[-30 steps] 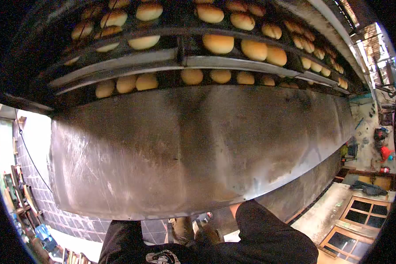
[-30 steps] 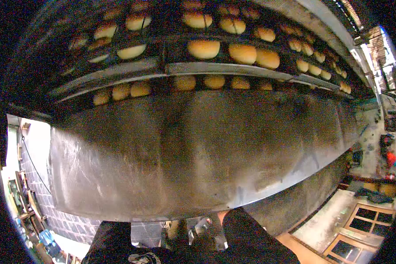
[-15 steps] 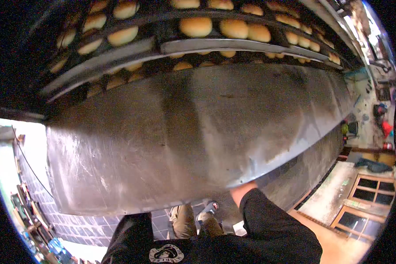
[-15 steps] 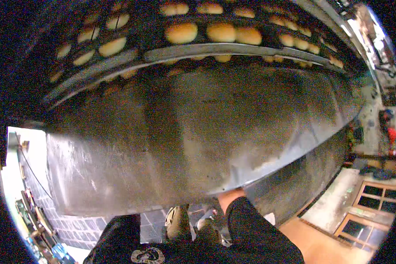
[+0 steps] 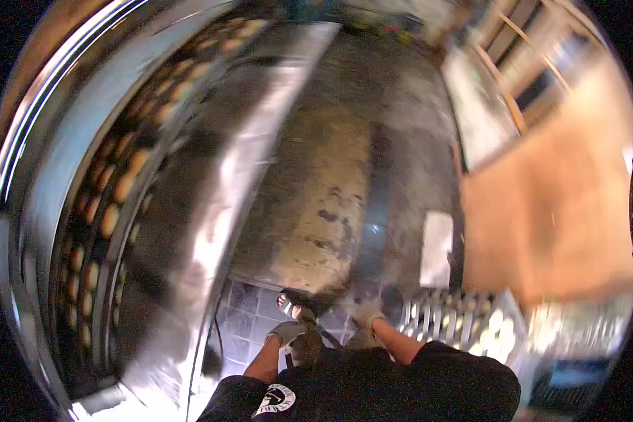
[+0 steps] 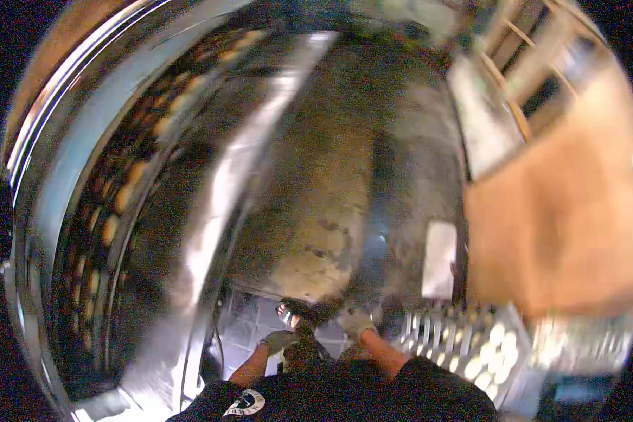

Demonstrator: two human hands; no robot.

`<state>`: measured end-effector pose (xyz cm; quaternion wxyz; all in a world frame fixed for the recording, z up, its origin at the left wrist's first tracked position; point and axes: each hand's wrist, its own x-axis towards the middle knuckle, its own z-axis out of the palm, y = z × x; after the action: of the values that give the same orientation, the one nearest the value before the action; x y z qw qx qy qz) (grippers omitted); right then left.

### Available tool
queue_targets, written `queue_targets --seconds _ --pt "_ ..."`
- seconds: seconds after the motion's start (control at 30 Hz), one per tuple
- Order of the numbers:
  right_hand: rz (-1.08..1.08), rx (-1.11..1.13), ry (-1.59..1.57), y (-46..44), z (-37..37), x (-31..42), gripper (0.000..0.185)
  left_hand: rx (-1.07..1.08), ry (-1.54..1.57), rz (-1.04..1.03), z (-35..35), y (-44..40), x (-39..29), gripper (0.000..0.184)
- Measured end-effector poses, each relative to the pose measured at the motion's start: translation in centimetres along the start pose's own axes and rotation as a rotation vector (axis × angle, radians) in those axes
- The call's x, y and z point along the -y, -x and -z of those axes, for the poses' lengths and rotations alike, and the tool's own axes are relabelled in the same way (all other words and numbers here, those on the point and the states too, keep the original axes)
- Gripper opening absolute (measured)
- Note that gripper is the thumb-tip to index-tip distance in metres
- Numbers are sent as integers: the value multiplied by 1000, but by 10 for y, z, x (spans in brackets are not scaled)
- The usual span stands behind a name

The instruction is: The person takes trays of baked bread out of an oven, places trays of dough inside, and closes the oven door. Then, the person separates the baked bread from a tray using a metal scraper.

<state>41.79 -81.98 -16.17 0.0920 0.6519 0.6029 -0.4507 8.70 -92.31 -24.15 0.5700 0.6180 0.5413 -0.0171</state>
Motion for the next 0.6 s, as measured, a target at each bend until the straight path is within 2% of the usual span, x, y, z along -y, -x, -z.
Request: queue_targets --seconds 0.03,0.13,0.17,0.23,0.27,0.3,0.33,0.37,0.43,0.47,0.53,0.57,0.6 --pt "-111 -108 -87 19 5 -36 49 92 -60 -71 -30 -20 20 52" --pt "-337 -354 -430 83 9 -127 49 281 -250 -204 -34 -49 -36 58" --pt "-388 -384 -593 112 8 -148 46 363 -317 -226 -45 -69 -35 58" --pt "-455 -477 -990 171 5 -186 36 326 137 157 -76 -121 -36 61" --pt "-464 -534 -1222 201 -3 -209 30 382 -216 127 -73 -121 -116 60" --pt "-468 -591 -1445 229 -11 -228 24 440 -568 82 -55 -102 -245 60" --pt "-442 -661 -1659 254 -23 -246 20 385 -595 40 -79 -118 -276 59" --pt "-468 -705 -1707 273 -53 -280 20 328 -623 0 -103 -134 -306 57" --pt "-412 -642 -2123 311 -129 -340 24 600 -285 -146 -169 -227 -293 54" --pt "-392 -628 -2272 333 -156 -360 27 567 -280 -248 -194 -230 -334 52" --pt "-748 -831 -2394 386 -163 -365 31 447 -163 -381 -241 -230 -421 48" --pt "-750 -848 -2422 398 -161 -378 31 402 -82 -423 -267 -235 -461 47" --pt "-491 -907 -2586 408 -154 -386 27 365 -35 -489 -290 -241 -496 45"
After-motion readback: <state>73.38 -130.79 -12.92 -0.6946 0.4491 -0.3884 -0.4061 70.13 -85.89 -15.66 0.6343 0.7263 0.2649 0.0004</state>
